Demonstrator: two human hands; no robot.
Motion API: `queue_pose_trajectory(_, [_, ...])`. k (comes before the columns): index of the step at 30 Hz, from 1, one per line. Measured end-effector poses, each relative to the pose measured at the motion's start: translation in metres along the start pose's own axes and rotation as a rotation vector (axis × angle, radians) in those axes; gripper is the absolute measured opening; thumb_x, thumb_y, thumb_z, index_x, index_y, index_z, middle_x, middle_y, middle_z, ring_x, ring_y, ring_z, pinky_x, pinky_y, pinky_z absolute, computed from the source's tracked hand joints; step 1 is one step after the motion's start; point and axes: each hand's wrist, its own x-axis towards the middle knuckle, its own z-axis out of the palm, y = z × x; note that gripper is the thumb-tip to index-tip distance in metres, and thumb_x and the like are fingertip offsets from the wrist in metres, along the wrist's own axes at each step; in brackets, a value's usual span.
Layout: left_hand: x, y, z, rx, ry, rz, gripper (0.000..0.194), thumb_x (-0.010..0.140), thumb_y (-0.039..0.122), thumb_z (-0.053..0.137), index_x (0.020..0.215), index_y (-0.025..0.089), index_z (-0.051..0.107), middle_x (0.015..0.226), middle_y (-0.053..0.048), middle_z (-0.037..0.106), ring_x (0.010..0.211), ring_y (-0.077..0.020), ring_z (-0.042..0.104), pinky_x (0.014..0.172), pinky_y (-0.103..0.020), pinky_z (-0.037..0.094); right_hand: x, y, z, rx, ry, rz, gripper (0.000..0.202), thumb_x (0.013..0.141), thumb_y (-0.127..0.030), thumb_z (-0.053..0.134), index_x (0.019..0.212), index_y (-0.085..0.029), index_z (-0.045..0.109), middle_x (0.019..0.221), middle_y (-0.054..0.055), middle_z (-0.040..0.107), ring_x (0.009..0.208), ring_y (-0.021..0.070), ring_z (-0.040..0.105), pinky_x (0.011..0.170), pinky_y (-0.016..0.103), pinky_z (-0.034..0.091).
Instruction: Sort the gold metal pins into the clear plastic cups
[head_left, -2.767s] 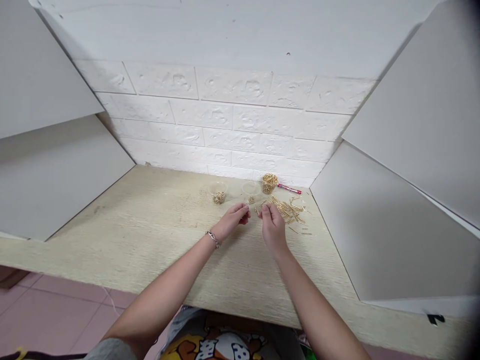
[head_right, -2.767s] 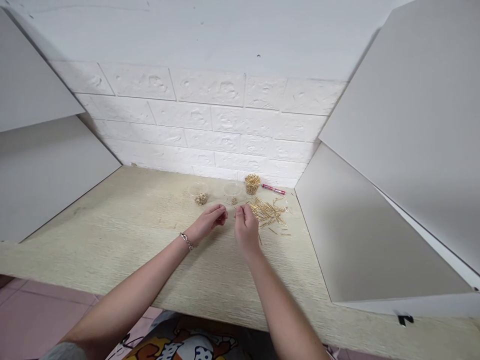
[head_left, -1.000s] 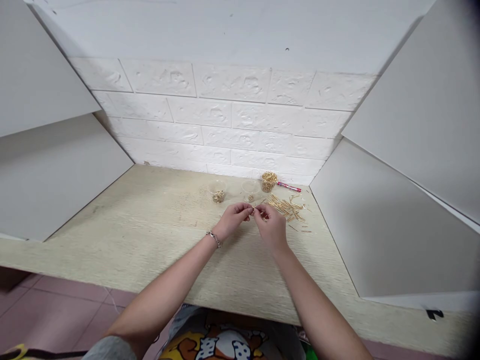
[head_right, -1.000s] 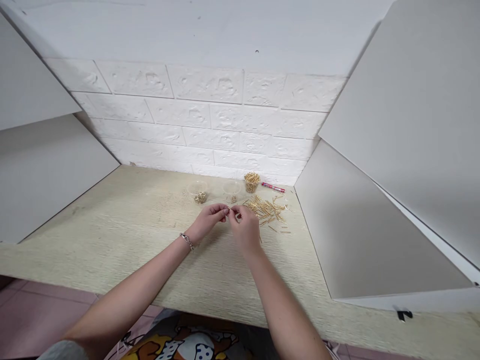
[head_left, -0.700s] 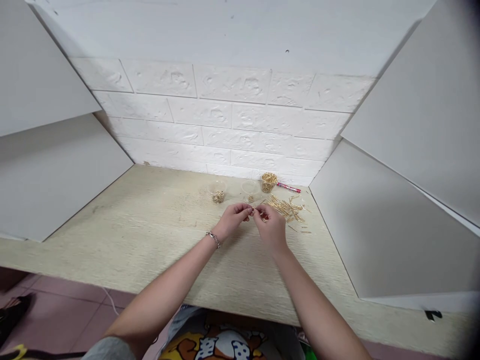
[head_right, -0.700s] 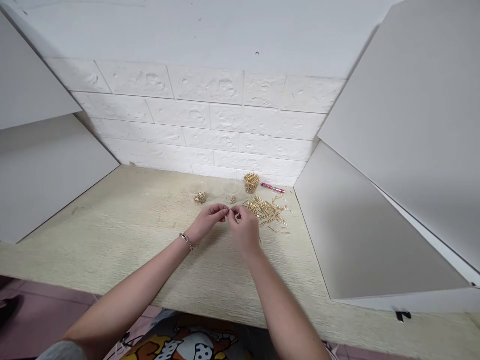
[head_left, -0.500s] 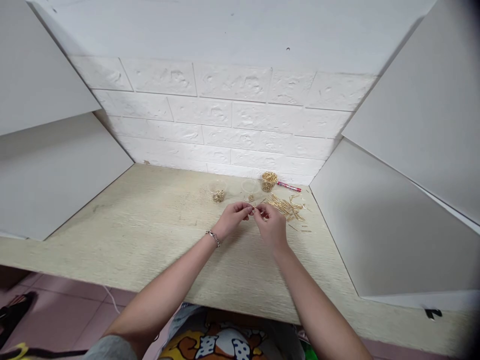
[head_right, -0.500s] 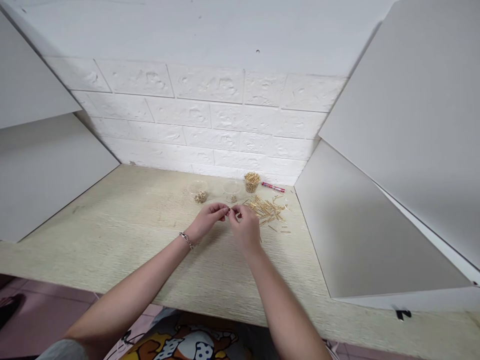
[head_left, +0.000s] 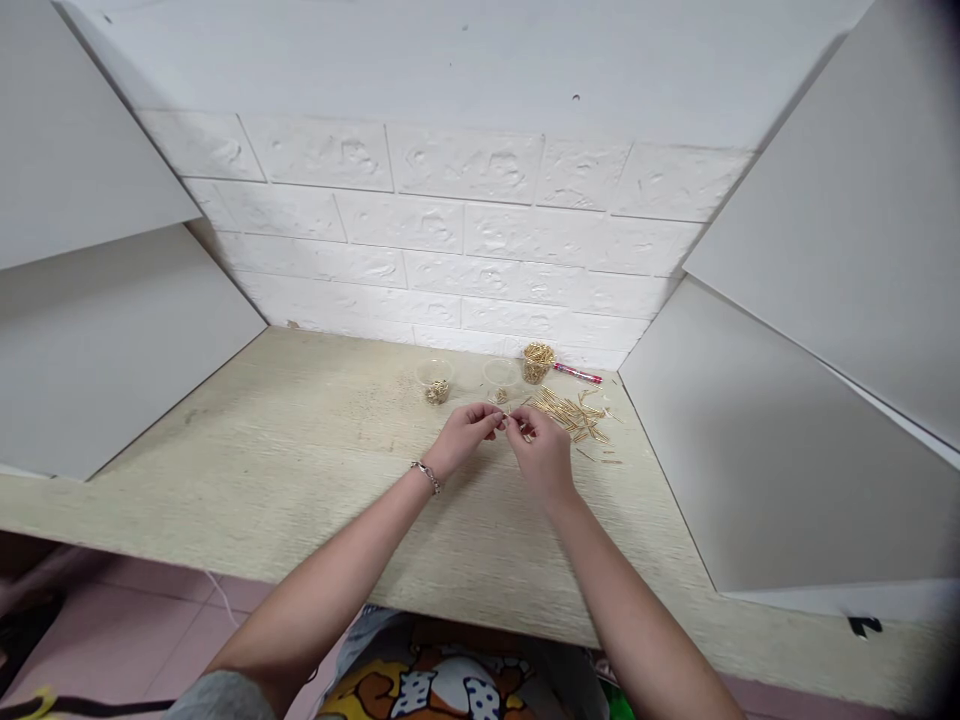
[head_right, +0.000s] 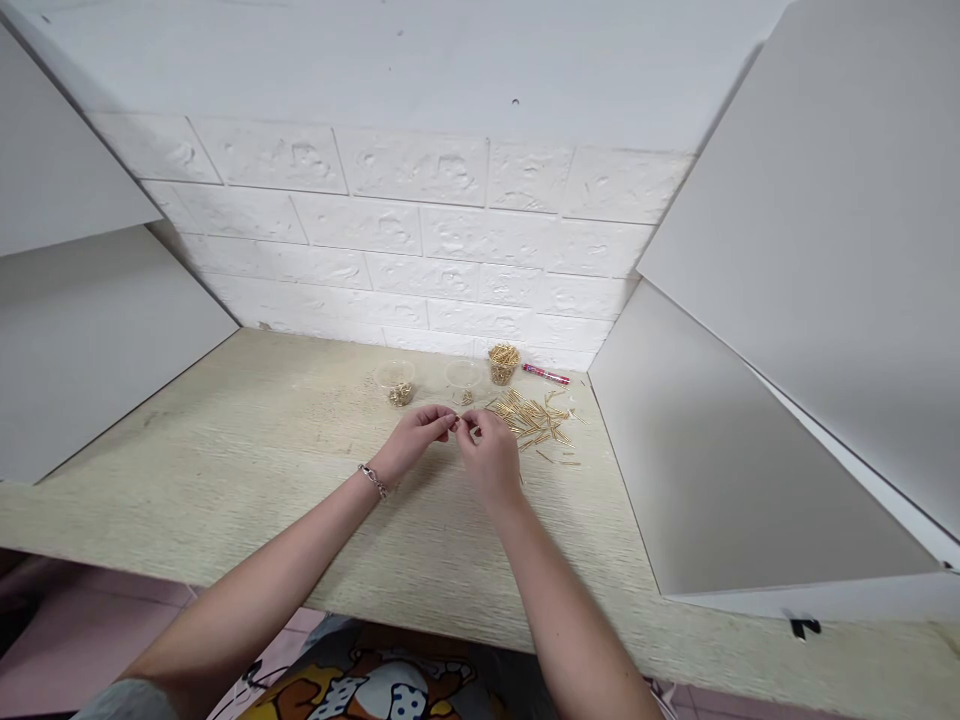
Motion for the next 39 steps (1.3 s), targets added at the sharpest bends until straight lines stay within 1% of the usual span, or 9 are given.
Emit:
queue_pose_trajectory(4, [0.001, 0.000, -0.001, 0.088, 0.005, 0.018, 0.021, 0.073, 0.034, 0.055, 0.073, 0.013, 0.060, 0.069, -0.001, 0.056, 0.060, -0.0086, 0.047, 0.060, -0.022, 0.039, 0.000, 0.001, -0.001, -0.133, -0.015, -0.097, 0.014, 0.080, -0.024, 0.047, 0.079, -0.018, 0.059, 0.075, 0.003, 0.063, 0.068, 0.0164, 0.054, 0.065, 0.028, 0.041])
queue_pose_trajectory(9, [0.001, 0.003, -0.007, 0.354, 0.006, 0.100, 0.018, 0.076, 0.028, 0.049, 0.073, 0.015, 0.061, 0.070, 0.000, 0.059, 0.063, -0.0100, 0.049, 0.061, -0.022, 0.039, 0.000, 0.002, -0.003, -0.267, -0.078, -0.192, 0.015, 0.082, -0.019, 0.045, 0.080, -0.017, 0.059, 0.075, 0.004, 0.062, 0.071, 0.0175, 0.055, 0.068, 0.029, 0.040])
queue_pose_trajectory(13, [0.000, 0.006, -0.012, 0.534, -0.003, 0.175, 0.018, 0.077, 0.023, 0.046, 0.073, 0.016, 0.062, 0.067, 0.001, 0.058, 0.063, -0.0101, 0.050, 0.062, -0.022, 0.038, 0.001, 0.003, -0.005, -0.269, -0.141, -0.201, 0.016, 0.083, -0.019, 0.043, 0.081, -0.017, 0.059, 0.075, 0.005, 0.063, 0.073, 0.0182, 0.056, 0.068, 0.029, 0.040])
queue_pose_trajectory(17, [0.000, 0.007, -0.014, 0.615, -0.022, 0.206, 0.019, 0.077, 0.024, 0.045, 0.073, 0.017, 0.062, 0.065, 0.001, 0.057, 0.063, -0.0104, 0.050, 0.061, -0.021, 0.037, 0.003, 0.004, -0.007, -0.227, -0.200, -0.195, 0.019, 0.084, -0.019, 0.041, 0.084, -0.017, 0.059, 0.078, 0.006, 0.064, 0.074, 0.0187, 0.056, 0.068, 0.029, 0.040])
queue_pose_trajectory(22, [0.000, 0.006, -0.014, 0.593, -0.033, 0.201, 0.021, 0.078, 0.028, 0.045, 0.074, 0.016, 0.062, 0.065, 0.001, 0.057, 0.064, -0.0108, 0.050, 0.060, -0.022, 0.038, 0.005, 0.006, -0.007, -0.057, -0.215, -0.097, 0.016, 0.081, -0.020, 0.044, 0.082, -0.018, 0.060, 0.076, 0.004, 0.064, 0.069, 0.0160, 0.057, 0.065, 0.026, 0.041])
queue_pose_trajectory(26, [0.000, 0.005, -0.011, 0.484, -0.027, 0.158, 0.021, 0.078, 0.029, 0.046, 0.074, 0.016, 0.062, 0.068, 0.000, 0.059, 0.065, -0.0106, 0.051, 0.062, -0.021, 0.039, 0.005, 0.004, -0.006, 0.094, -0.181, -0.001, 0.015, 0.080, -0.021, 0.046, 0.080, -0.018, 0.061, 0.074, 0.002, 0.065, 0.065, 0.0143, 0.058, 0.063, 0.025, 0.043])
queue_pose_trajectory(31, [-0.001, 0.008, -0.008, 0.339, -0.029, 0.115, 0.019, 0.076, 0.028, 0.047, 0.071, 0.015, 0.061, 0.070, -0.001, 0.060, 0.066, -0.0105, 0.051, 0.064, -0.022, 0.041, 0.003, -0.001, -0.005, 0.155, -0.124, 0.060, 0.014, 0.079, -0.024, 0.049, 0.079, -0.017, 0.062, 0.072, 0.002, 0.065, 0.063, 0.0141, 0.058, 0.063, 0.025, 0.045])
queue_pose_trajectory(35, [-0.002, 0.009, -0.005, 0.268, -0.019, 0.089, 0.018, 0.075, 0.028, 0.049, 0.070, 0.015, 0.060, 0.070, -0.001, 0.060, 0.066, -0.0100, 0.051, 0.064, -0.022, 0.041, 0.001, 0.000, -0.003, 0.144, -0.091, 0.048, 0.015, 0.079, -0.025, 0.048, 0.080, -0.018, 0.061, 0.073, 0.002, 0.065, 0.064, 0.0142, 0.058, 0.063, 0.025, 0.045])
queue_pose_trajectory(39, [-0.002, 0.009, -0.004, 0.241, -0.006, 0.066, 0.017, 0.074, 0.028, 0.051, 0.070, 0.015, 0.061, 0.069, 0.000, 0.060, 0.065, -0.0098, 0.051, 0.064, -0.022, 0.041, 0.000, 0.003, -0.001, 0.040, -0.062, -0.039, 0.014, 0.080, -0.023, 0.047, 0.081, -0.018, 0.060, 0.073, 0.002, 0.065, 0.064, 0.0144, 0.058, 0.063, 0.026, 0.044])
